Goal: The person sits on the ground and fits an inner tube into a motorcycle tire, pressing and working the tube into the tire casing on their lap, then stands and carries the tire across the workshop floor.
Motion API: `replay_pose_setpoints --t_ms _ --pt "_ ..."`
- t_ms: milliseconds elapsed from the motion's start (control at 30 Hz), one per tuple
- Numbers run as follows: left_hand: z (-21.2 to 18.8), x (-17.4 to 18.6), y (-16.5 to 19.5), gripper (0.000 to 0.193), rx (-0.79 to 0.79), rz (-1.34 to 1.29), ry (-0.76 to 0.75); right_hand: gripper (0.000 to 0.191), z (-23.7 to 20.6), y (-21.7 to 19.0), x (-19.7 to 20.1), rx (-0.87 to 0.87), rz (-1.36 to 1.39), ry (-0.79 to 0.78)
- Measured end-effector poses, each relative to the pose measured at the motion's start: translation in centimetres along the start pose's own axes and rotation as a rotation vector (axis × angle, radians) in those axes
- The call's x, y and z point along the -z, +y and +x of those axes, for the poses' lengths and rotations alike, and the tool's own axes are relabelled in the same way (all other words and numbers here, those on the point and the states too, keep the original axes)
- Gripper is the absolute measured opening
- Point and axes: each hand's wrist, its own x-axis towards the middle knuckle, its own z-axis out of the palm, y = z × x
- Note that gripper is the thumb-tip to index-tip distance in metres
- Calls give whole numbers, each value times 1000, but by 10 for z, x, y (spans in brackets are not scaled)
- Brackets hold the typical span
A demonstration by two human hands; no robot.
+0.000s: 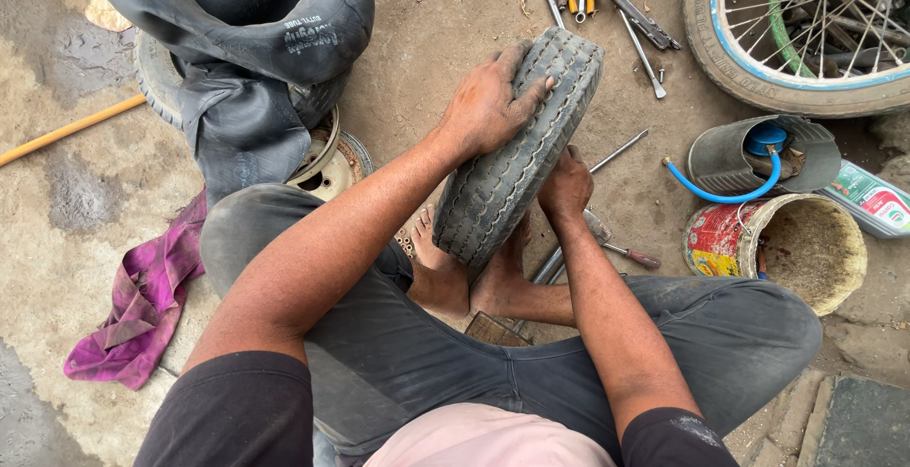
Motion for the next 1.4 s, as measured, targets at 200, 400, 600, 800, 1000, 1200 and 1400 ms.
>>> replay_pose_setpoints --t_ms 200,400,600,800,1000,1200,1400 --pt "-1 1 -5 70 13 -10 0 8 0 30 7 -231 -14 -33" --pt "0 1 -10 69 -13 -1 31 16 -16 67 14 -556 -75 -255" --pt "3 3 -10 70 -3 -15 35 32 -10 68 13 -333 -221 -83" --pt "9 6 -10 71 47 -6 -10 38 31 -6 39 -455 799 -83" --pt "7 10 -13 71 33 -22 6 88 -5 -94 69 -738 1698 -214" --pt "1 21 -13 71 64 -43 -21 87 -23 -103 63 -466 2034 -410" --pt "1 30 -13 71 88 -48 -32 81 -33 -84 38 -560 2057 -546"
